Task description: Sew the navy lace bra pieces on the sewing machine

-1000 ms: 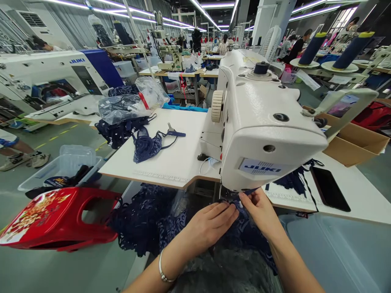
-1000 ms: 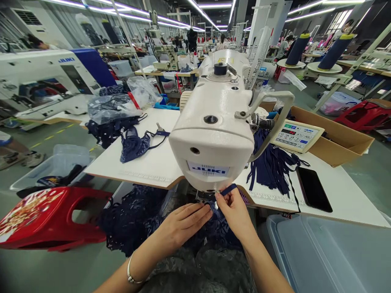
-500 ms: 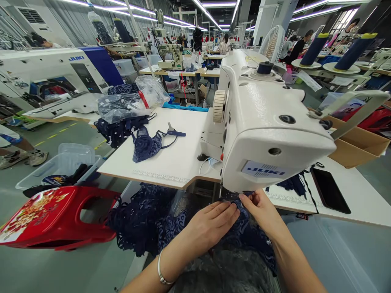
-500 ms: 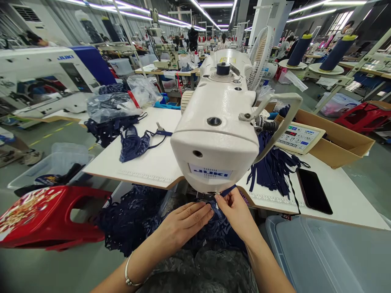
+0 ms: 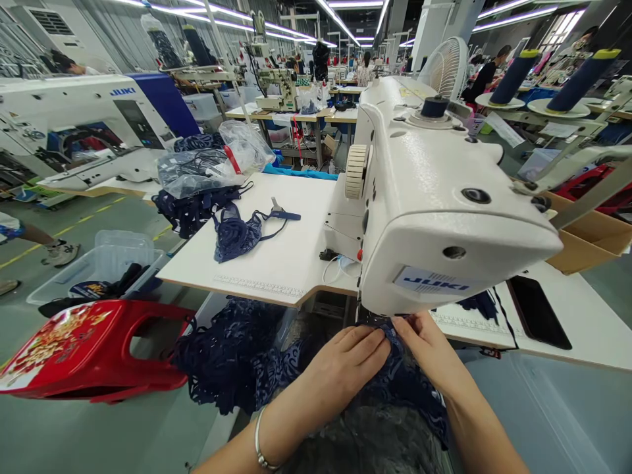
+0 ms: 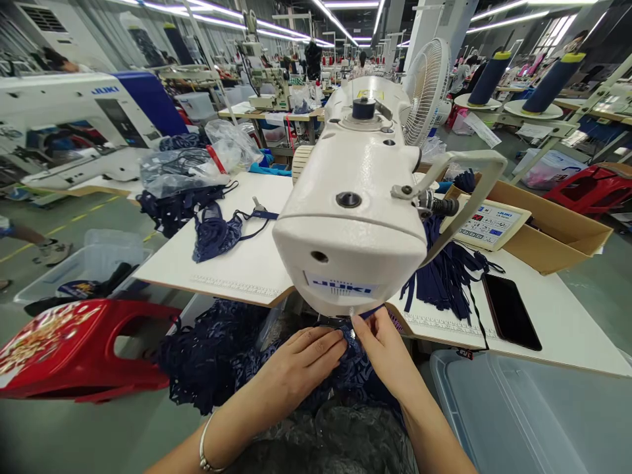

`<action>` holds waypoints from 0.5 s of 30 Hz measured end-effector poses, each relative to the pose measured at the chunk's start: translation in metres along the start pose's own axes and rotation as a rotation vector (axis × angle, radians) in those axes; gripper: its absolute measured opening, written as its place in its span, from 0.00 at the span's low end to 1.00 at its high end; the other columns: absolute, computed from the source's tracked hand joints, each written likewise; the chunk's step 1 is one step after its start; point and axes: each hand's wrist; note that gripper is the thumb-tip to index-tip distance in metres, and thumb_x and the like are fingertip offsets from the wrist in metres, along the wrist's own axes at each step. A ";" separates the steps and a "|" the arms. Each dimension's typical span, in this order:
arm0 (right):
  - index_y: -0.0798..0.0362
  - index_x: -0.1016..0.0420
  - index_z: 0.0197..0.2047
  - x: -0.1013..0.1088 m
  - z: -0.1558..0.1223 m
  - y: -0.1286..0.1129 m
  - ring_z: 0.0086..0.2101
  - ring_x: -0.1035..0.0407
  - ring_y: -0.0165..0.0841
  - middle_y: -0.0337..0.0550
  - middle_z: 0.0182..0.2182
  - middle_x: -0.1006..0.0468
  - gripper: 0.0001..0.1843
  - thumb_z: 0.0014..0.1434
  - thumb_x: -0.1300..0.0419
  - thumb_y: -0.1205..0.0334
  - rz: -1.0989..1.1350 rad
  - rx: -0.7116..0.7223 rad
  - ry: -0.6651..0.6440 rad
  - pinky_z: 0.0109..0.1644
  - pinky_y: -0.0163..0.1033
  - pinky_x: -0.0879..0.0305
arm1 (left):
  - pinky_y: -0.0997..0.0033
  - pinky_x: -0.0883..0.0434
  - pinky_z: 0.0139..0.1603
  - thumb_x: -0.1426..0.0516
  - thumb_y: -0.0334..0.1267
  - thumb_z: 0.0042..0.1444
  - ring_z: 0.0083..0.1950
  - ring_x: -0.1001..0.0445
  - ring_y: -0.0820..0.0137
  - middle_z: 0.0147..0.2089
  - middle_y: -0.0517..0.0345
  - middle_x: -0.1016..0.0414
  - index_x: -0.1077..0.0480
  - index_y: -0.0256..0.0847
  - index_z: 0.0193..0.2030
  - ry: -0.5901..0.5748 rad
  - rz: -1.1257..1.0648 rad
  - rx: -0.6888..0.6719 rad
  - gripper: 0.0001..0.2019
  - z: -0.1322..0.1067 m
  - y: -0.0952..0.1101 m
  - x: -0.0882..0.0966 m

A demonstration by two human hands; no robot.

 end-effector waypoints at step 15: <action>0.49 0.23 0.42 0.000 0.041 -0.016 0.50 0.32 0.49 0.47 0.37 0.20 0.16 0.55 0.46 0.56 -0.261 0.274 0.112 0.60 0.55 0.43 | 0.59 0.35 0.56 0.52 0.40 0.69 0.57 0.33 0.59 0.60 0.46 0.32 0.35 0.31 0.61 0.120 0.287 0.211 0.20 0.006 0.031 -0.024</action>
Point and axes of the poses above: each hand's wrist, its own z-axis towards the middle knuckle, its own x-axis out of the back of the hand, y = z × x
